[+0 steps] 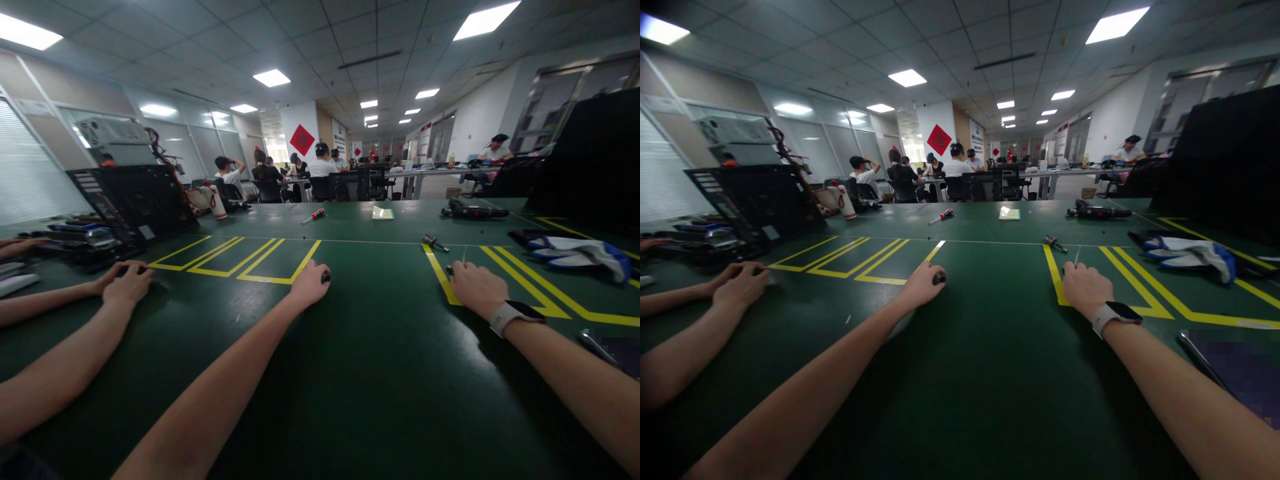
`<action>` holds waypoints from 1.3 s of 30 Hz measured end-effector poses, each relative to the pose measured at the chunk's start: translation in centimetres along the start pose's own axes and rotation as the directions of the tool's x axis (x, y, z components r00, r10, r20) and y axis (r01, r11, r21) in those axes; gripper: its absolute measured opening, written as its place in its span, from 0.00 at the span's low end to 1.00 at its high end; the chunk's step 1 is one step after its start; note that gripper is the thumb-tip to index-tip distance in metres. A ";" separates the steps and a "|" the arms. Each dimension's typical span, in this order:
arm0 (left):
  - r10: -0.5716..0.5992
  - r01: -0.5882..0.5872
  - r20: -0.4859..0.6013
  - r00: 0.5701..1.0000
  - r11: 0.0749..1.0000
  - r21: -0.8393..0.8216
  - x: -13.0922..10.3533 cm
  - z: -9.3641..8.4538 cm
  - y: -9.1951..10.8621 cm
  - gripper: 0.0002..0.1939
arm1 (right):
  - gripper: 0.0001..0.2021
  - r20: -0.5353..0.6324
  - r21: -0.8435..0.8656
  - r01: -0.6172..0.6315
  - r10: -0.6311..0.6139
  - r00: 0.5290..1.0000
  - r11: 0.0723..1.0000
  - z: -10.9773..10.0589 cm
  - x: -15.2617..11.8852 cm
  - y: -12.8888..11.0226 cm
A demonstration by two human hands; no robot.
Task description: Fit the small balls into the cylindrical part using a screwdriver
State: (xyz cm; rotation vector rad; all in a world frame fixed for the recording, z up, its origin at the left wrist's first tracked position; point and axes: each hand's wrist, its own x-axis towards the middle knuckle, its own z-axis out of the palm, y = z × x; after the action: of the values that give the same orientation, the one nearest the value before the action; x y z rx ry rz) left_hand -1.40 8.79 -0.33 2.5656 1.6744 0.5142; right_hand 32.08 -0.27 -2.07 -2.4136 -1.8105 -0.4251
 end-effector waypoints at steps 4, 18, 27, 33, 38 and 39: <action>0.135 -0.127 0.207 0.969 0.991 -0.051 -1.3 -1.6 3.1 0.18 | 0.15 -0.016 0.000 0.025 -0.025 1.000 1.000 -0.1 -0.3 0.0; 0.582 -0.566 0.262 0.770 0.812 -0.141 -7.9 -1.1 11.4 0.23 | 0.16 -0.212 0.089 0.158 -0.136 0.968 0.983 -4.7 -4.5 -2.9; 0.455 -0.344 0.172 0.874 0.828 -0.443 -8.8 0.7 10.8 0.20 | 0.12 -0.076 0.987 0.085 -0.071 0.995 0.136 -9.0 -11.1 -5.7; 0.434 -0.339 0.052 0.899 0.768 -0.543 -8.5 0.9 10.5 0.10 | 0.04 0.091 0.978 -0.110 -0.115 0.989 -0.175 -9.1 -11.6 -6.1; 0.481 -0.412 -0.019 0.876 0.728 -0.548 -8.5 1.2 10.4 0.08 | 0.04 -0.023 0.995 0.041 -0.186 0.982 0.095 -8.8 -12.2 -6.0; 0.494 -0.428 -0.029 0.869 0.723 -0.542 -8.4 1.4 10.3 0.08 | 0.04 -0.060 0.978 0.099 -0.210 0.976 0.183 -8.8 -12.4 -6.0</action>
State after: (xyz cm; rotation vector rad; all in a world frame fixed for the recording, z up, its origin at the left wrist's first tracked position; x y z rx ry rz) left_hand 5.06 -2.87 -1.62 2.4794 0.6769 0.7085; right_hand 21.74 -12.12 2.36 -1.2701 -1.5154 0.7209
